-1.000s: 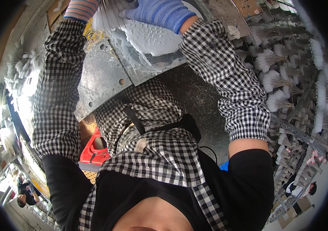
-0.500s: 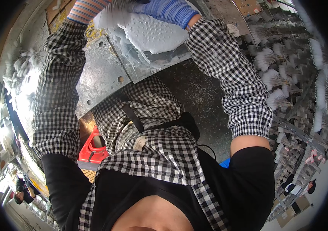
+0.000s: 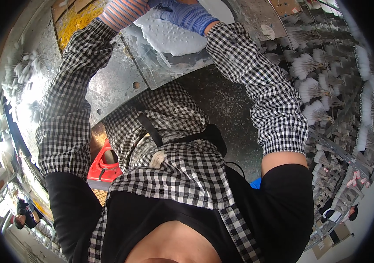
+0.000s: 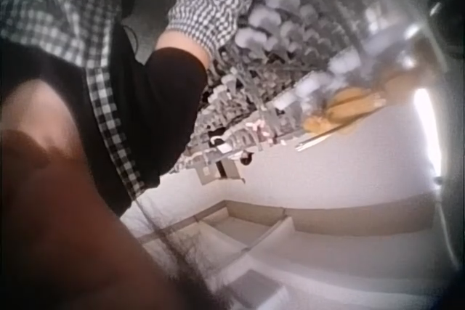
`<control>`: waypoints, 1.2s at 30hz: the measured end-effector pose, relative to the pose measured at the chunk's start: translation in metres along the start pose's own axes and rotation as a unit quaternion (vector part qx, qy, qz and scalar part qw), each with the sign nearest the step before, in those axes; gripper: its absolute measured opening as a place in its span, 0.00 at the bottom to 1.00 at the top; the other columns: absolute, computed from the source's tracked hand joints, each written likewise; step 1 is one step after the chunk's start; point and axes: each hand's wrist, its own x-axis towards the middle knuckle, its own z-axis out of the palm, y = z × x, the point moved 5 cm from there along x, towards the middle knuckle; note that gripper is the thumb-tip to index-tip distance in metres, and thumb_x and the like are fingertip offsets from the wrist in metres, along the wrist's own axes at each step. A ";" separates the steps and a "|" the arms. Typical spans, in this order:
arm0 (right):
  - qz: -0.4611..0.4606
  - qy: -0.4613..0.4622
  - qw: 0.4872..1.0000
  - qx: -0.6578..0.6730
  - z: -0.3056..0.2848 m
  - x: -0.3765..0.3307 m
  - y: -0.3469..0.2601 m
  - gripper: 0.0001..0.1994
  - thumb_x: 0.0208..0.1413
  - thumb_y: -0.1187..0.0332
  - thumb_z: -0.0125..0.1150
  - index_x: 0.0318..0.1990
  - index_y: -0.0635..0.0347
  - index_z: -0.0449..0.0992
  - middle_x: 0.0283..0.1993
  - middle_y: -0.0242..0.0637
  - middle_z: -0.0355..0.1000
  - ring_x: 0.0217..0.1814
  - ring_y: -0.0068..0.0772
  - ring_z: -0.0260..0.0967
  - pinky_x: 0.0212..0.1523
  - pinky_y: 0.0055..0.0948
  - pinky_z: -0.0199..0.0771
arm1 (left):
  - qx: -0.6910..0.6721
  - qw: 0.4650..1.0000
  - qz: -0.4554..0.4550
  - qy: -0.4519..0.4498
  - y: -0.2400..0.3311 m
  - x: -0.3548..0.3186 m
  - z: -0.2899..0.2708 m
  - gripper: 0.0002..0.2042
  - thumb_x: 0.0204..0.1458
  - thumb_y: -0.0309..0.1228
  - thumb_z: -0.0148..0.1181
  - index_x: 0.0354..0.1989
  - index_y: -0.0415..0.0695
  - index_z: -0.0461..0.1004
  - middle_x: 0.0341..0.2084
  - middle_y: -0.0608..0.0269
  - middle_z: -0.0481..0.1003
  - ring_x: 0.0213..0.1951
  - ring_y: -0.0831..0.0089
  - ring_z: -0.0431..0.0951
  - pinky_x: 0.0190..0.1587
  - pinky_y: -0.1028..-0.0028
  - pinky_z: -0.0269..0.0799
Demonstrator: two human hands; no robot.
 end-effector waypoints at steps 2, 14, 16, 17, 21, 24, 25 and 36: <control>0.007 -0.001 1.000 0.011 0.000 -0.001 0.001 0.16 0.63 0.57 0.56 0.52 0.53 0.79 0.57 0.45 0.73 0.63 0.47 0.68 0.67 0.42 0.63 | 0.008 1.000 -0.011 -0.011 0.000 -0.001 0.004 0.17 0.47 0.27 0.62 0.45 0.40 0.69 0.40 0.50 0.73 0.47 0.49 0.74 0.50 0.57 0.71; 0.051 0.010 0.999 0.006 -0.007 -0.009 -0.001 0.14 0.60 0.58 0.60 0.49 0.54 0.79 0.52 0.46 0.75 0.57 0.46 0.71 0.61 0.44 0.68 | -0.012 1.000 -0.008 0.013 0.002 0.009 0.002 0.16 0.49 0.27 0.60 0.46 0.41 0.69 0.41 0.50 0.73 0.48 0.50 0.74 0.51 0.59 0.71; 0.076 0.002 0.997 0.016 0.000 -0.009 0.008 0.14 0.60 0.59 0.61 0.48 0.55 0.79 0.51 0.47 0.75 0.56 0.47 0.72 0.60 0.45 0.69 | 0.003 1.000 0.006 -0.004 0.007 0.013 0.005 0.16 0.48 0.27 0.60 0.47 0.42 0.69 0.41 0.51 0.73 0.48 0.51 0.74 0.51 0.59 0.71; 0.002 0.063 0.998 0.003 -0.001 -0.009 0.001 0.14 0.58 0.59 0.62 0.46 0.56 0.78 0.50 0.47 0.75 0.55 0.47 0.72 0.58 0.46 0.69 | 0.019 0.999 0.020 -0.019 0.010 0.015 0.007 0.16 0.48 0.27 0.60 0.47 0.42 0.69 0.41 0.52 0.73 0.49 0.52 0.74 0.51 0.60 0.71; -0.087 0.167 0.979 -0.082 -0.013 -0.015 -0.017 0.13 0.55 0.60 0.66 0.43 0.57 0.79 0.47 0.45 0.76 0.52 0.47 0.72 0.55 0.46 0.70 | -0.014 0.999 0.038 -0.015 0.023 0.013 0.009 0.16 0.49 0.26 0.58 0.47 0.44 0.70 0.40 0.55 0.73 0.47 0.55 0.74 0.50 0.60 0.71; -0.074 0.099 0.989 -0.078 0.003 -0.018 -0.003 0.13 0.54 0.60 0.67 0.42 0.56 0.79 0.46 0.43 0.76 0.51 0.46 0.73 0.54 0.45 0.70 | -0.013 0.999 0.029 -0.029 0.024 0.012 0.007 0.15 0.50 0.26 0.57 0.48 0.44 0.69 0.39 0.56 0.72 0.47 0.55 0.74 0.50 0.61 0.71; -0.074 0.099 0.989 -0.079 0.004 -0.018 -0.002 0.13 0.54 0.60 0.67 0.42 0.56 0.79 0.46 0.43 0.76 0.51 0.46 0.73 0.54 0.45 0.70 | -0.013 0.999 0.029 -0.028 0.024 0.012 0.007 0.15 0.50 0.26 0.57 0.48 0.44 0.69 0.39 0.56 0.72 0.47 0.55 0.74 0.50 0.61 0.71; 0.096 0.048 0.993 0.052 -0.055 0.018 -0.048 0.19 0.59 0.56 0.63 0.48 0.62 0.79 0.44 0.48 0.79 0.45 0.48 0.77 0.48 0.40 0.76 | -0.455 0.857 -0.210 0.123 -0.050 -0.010 -0.029 0.20 0.62 0.28 0.60 0.61 0.40 0.66 0.44 0.66 0.75 0.46 0.77 0.73 0.53 0.77 0.70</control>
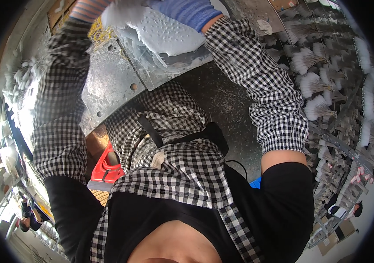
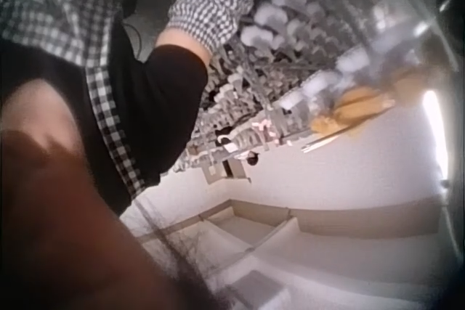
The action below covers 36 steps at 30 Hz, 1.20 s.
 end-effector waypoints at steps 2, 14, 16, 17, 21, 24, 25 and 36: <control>-0.010 0.057 0.998 -0.028 -0.022 0.004 -0.024 0.17 0.57 0.58 0.64 0.46 0.62 0.80 0.43 0.49 0.78 0.44 0.48 0.76 0.47 0.40 0.75 | -0.422 0.900 -0.099 -0.043 -0.041 0.005 -0.041 0.14 0.64 0.30 0.59 0.56 0.42 0.69 0.40 0.70 0.73 0.43 0.81 0.72 0.51 0.77 0.70; 0.015 -0.045 0.998 -0.045 -0.013 0.008 -0.029 0.17 0.52 0.58 0.65 0.46 0.58 0.81 0.40 0.44 0.81 0.44 0.45 0.79 0.47 0.39 0.78 | -0.168 0.972 -0.147 0.071 -0.001 -0.012 -0.016 0.11 0.63 0.30 0.58 0.52 0.43 0.71 0.38 0.68 0.75 0.42 0.78 0.76 0.49 0.76 0.74; 0.056 -0.049 0.996 -0.051 -0.016 0.001 -0.008 0.19 0.52 0.57 0.66 0.46 0.60 0.80 0.40 0.45 0.81 0.44 0.45 0.79 0.48 0.39 0.78 | -0.221 0.963 -0.132 0.079 -0.013 -0.001 0.007 0.11 0.63 0.31 0.59 0.50 0.43 0.72 0.39 0.68 0.75 0.43 0.77 0.76 0.49 0.76 0.73; 0.070 -0.050 0.996 0.009 -0.014 0.005 -0.012 0.19 0.51 0.58 0.67 0.46 0.62 0.80 0.40 0.46 0.81 0.44 0.44 0.79 0.48 0.38 0.78 | -0.189 0.969 -0.125 0.094 -0.010 -0.004 -0.003 0.10 0.62 0.31 0.59 0.50 0.43 0.73 0.39 0.68 0.76 0.43 0.78 0.76 0.48 0.77 0.73; 0.128 -0.047 0.989 0.055 -0.018 0.000 -0.011 0.20 0.51 0.59 0.67 0.47 0.64 0.79 0.40 0.46 0.80 0.43 0.42 0.79 0.47 0.36 0.78 | -0.187 0.959 -0.160 0.141 -0.019 -0.005 0.002 0.10 0.62 0.32 0.59 0.49 0.43 0.74 0.41 0.67 0.77 0.44 0.80 0.75 0.49 0.77 0.72; 0.045 -0.032 0.996 0.072 -0.020 -0.002 -0.015 0.20 0.51 0.59 0.66 0.48 0.64 0.78 0.40 0.47 0.80 0.43 0.44 0.79 0.46 0.36 0.79 | -0.134 0.970 -0.124 0.163 -0.007 -0.009 -0.002 0.14 0.62 0.32 0.60 0.53 0.41 0.72 0.43 0.66 0.77 0.45 0.78 0.76 0.50 0.76 0.72; 0.061 -0.028 0.997 0.043 -0.007 0.003 0.004 0.20 0.53 0.57 0.65 0.48 0.63 0.79 0.41 0.46 0.80 0.45 0.45 0.79 0.48 0.37 0.78 | -0.051 0.994 -0.028 0.093 0.002 -0.005 0.005 0.17 0.62 0.33 0.61 0.56 0.40 0.70 0.44 0.65 0.77 0.45 0.76 0.76 0.51 0.75 0.72; -0.093 0.021 0.994 -0.051 0.043 -0.020 0.053 0.15 0.60 0.59 0.56 0.50 0.57 0.75 0.49 0.45 0.75 0.53 0.45 0.73 0.56 0.42 0.73 | 0.450 0.859 0.215 -0.116 0.016 -0.020 0.065 0.18 0.45 0.26 0.60 0.48 0.49 0.73 0.40 0.60 0.75 0.48 0.57 0.74 0.52 0.62 0.68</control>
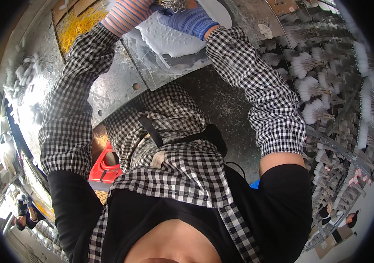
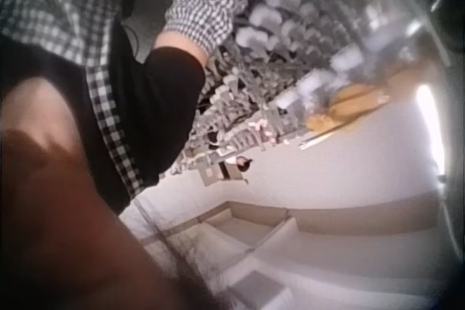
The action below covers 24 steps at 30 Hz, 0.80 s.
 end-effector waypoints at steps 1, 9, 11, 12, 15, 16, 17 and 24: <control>0.000 0.000 1.000 0.000 0.001 -0.001 0.001 0.15 0.60 0.59 0.56 0.50 0.57 0.75 0.49 0.45 0.75 0.53 0.45 0.73 0.56 0.42 0.73 | -0.029 0.999 -0.001 -0.030 0.001 0.001 0.004 0.17 0.46 0.26 0.59 0.48 0.49 0.73 0.40 0.61 0.75 0.48 0.57 0.74 0.51 0.62 0.68; -0.038 -0.001 0.997 -0.071 -0.004 -0.006 -0.005 0.16 0.57 0.61 0.58 0.50 0.56 0.76 0.49 0.48 0.75 0.51 0.47 0.73 0.52 0.44 0.73 | -0.021 0.999 -0.023 -0.030 -0.002 0.002 0.009 0.20 0.44 0.27 0.63 0.49 0.49 0.73 0.42 0.58 0.75 0.49 0.54 0.74 0.52 0.59 0.68; 0.029 -0.004 0.999 -0.043 -0.008 -0.001 -0.005 0.16 0.56 0.62 0.59 0.50 0.56 0.76 0.46 0.48 0.76 0.47 0.47 0.75 0.49 0.43 0.74 | 0.014 0.999 -0.046 0.018 -0.007 -0.001 0.006 0.22 0.47 0.21 0.64 0.53 0.46 0.71 0.44 0.59 0.76 0.50 0.61 0.75 0.54 0.65 0.69; 0.094 -0.008 0.995 -0.013 -0.014 0.003 -0.010 0.16 0.55 0.62 0.60 0.50 0.57 0.77 0.43 0.47 0.77 0.44 0.47 0.76 0.46 0.43 0.75 | 0.016 0.999 -0.047 0.017 -0.011 -0.003 0.007 0.22 0.47 0.21 0.64 0.53 0.46 0.71 0.44 0.59 0.76 0.50 0.61 0.75 0.54 0.65 0.69; 0.153 0.004 0.986 0.069 -0.056 0.017 -0.042 0.15 0.53 0.63 0.62 0.47 0.57 0.78 0.37 0.45 0.78 0.38 0.46 0.77 0.41 0.39 0.76 | -0.456 0.838 -0.193 0.228 -0.048 -0.009 0.001 0.22 0.57 0.14 0.57 0.60 0.39 0.67 0.45 0.70 0.74 0.47 0.81 0.71 0.52 0.80 0.68; 0.163 0.006 0.985 0.057 -0.069 0.015 -0.045 0.15 0.53 0.63 0.62 0.47 0.57 0.78 0.37 0.45 0.78 0.38 0.46 0.77 0.41 0.39 0.76 | -0.470 0.812 -0.199 0.282 -0.054 0.002 -0.001 0.23 0.56 0.14 0.59 0.61 0.40 0.66 0.46 0.69 0.74 0.46 0.80 0.72 0.52 0.80 0.68; 0.136 0.023 0.986 0.089 -0.073 0.019 -0.054 0.14 0.53 0.63 0.63 0.46 0.57 0.79 0.36 0.44 0.79 0.37 0.44 0.77 0.41 0.37 0.76 | -0.507 0.782 -0.190 0.308 -0.070 -0.001 0.002 0.22 0.57 0.15 0.59 0.60 0.41 0.67 0.45 0.69 0.74 0.45 0.80 0.72 0.51 0.79 0.69; 0.171 -0.025 0.981 0.082 -0.053 0.033 -0.056 0.16 0.51 0.60 0.65 0.44 0.59 0.79 0.35 0.43 0.81 0.38 0.42 0.79 0.43 0.37 0.78 | -0.426 0.758 -0.377 0.319 -0.084 -0.010 -0.010 0.15 0.59 0.25 0.61 0.54 0.43 0.70 0.40 0.69 0.76 0.42 0.78 0.73 0.47 0.76 0.70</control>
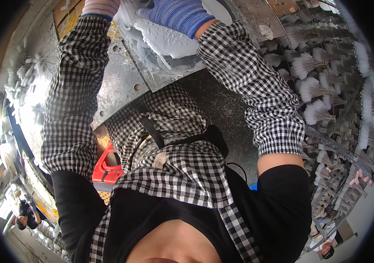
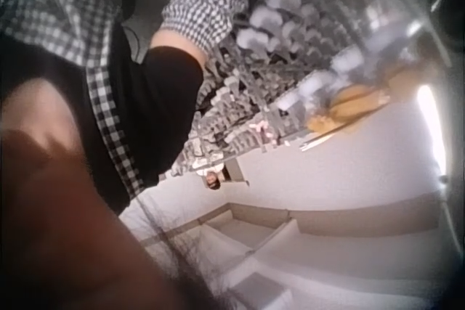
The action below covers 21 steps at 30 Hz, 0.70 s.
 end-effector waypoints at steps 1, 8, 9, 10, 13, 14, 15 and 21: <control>0.013 0.011 0.999 -0.046 -0.001 0.002 -0.001 0.17 0.51 0.59 0.65 0.44 0.59 0.78 0.36 0.43 0.81 0.39 0.43 0.79 0.43 0.38 0.77 | 0.000 1.000 0.000 0.000 0.006 -0.002 0.003 0.15 0.59 0.25 0.61 0.54 0.43 0.70 0.40 0.69 0.76 0.42 0.78 0.73 0.47 0.76 0.70; -0.051 0.004 0.992 -0.115 0.014 0.011 0.023 0.15 0.56 0.57 0.61 0.43 0.59 0.76 0.37 0.47 0.78 0.40 0.47 0.77 0.44 0.41 0.76 | -0.049 0.981 0.095 -0.159 0.021 -0.024 0.021 0.23 0.53 0.23 0.64 0.59 0.42 0.67 0.47 0.63 0.74 0.50 0.69 0.73 0.55 0.71 0.69; -0.049 0.004 0.992 -0.117 0.014 0.008 0.035 0.15 0.56 0.57 0.61 0.43 0.59 0.76 0.37 0.47 0.78 0.40 0.47 0.77 0.44 0.41 0.76 | -0.050 0.950 0.135 -0.276 0.024 -0.036 0.033 0.26 0.51 0.21 0.64 0.60 0.42 0.66 0.50 0.60 0.74 0.53 0.64 0.73 0.57 0.69 0.69; -0.116 0.022 0.986 -0.116 0.015 0.001 0.042 0.14 0.56 0.59 0.60 0.43 0.59 0.76 0.40 0.48 0.77 0.44 0.48 0.76 0.46 0.41 0.75 | 0.317 0.885 0.299 -0.166 0.031 -0.050 0.029 0.29 0.46 0.21 0.66 0.60 0.45 0.67 0.51 0.55 0.73 0.53 0.56 0.73 0.57 0.63 0.69; -0.037 -0.081 0.985 -0.147 0.058 0.000 0.067 0.18 0.60 0.50 0.54 0.50 0.50 0.75 0.46 0.41 0.78 0.49 0.43 0.76 0.51 0.41 0.77 | 0.426 0.805 0.303 -0.279 0.028 -0.065 0.045 0.26 0.39 0.28 0.70 0.52 0.51 0.71 0.44 0.59 0.72 0.48 0.55 0.72 0.52 0.59 0.67; 0.116 -0.198 0.956 -0.182 0.081 -0.005 0.092 0.24 0.64 0.40 0.49 0.58 0.41 0.74 0.50 0.34 0.79 0.51 0.38 0.77 0.54 0.40 0.79 | 0.428 0.805 0.302 -0.278 0.026 -0.067 0.044 0.26 0.39 0.28 0.70 0.52 0.51 0.71 0.44 0.59 0.72 0.48 0.55 0.72 0.52 0.59 0.67; -0.061 -0.065 0.982 -0.166 0.082 -0.006 0.084 0.23 0.64 0.41 0.49 0.55 0.43 0.76 0.47 0.32 0.80 0.49 0.37 0.78 0.52 0.40 0.79 | 0.422 0.793 0.323 -0.298 0.026 -0.071 0.048 0.25 0.40 0.28 0.68 0.50 0.52 0.72 0.43 0.60 0.72 0.48 0.55 0.72 0.52 0.59 0.67; -0.203 0.120 0.969 -0.074 0.058 -0.020 0.074 0.13 0.54 0.63 0.60 0.44 0.56 0.78 0.51 0.44 0.74 0.56 0.51 0.68 0.58 0.47 0.68 | 0.407 0.786 0.353 -0.304 0.025 -0.077 0.053 0.19 0.42 0.27 0.65 0.46 0.53 0.73 0.39 0.63 0.72 0.46 0.58 0.72 0.52 0.61 0.66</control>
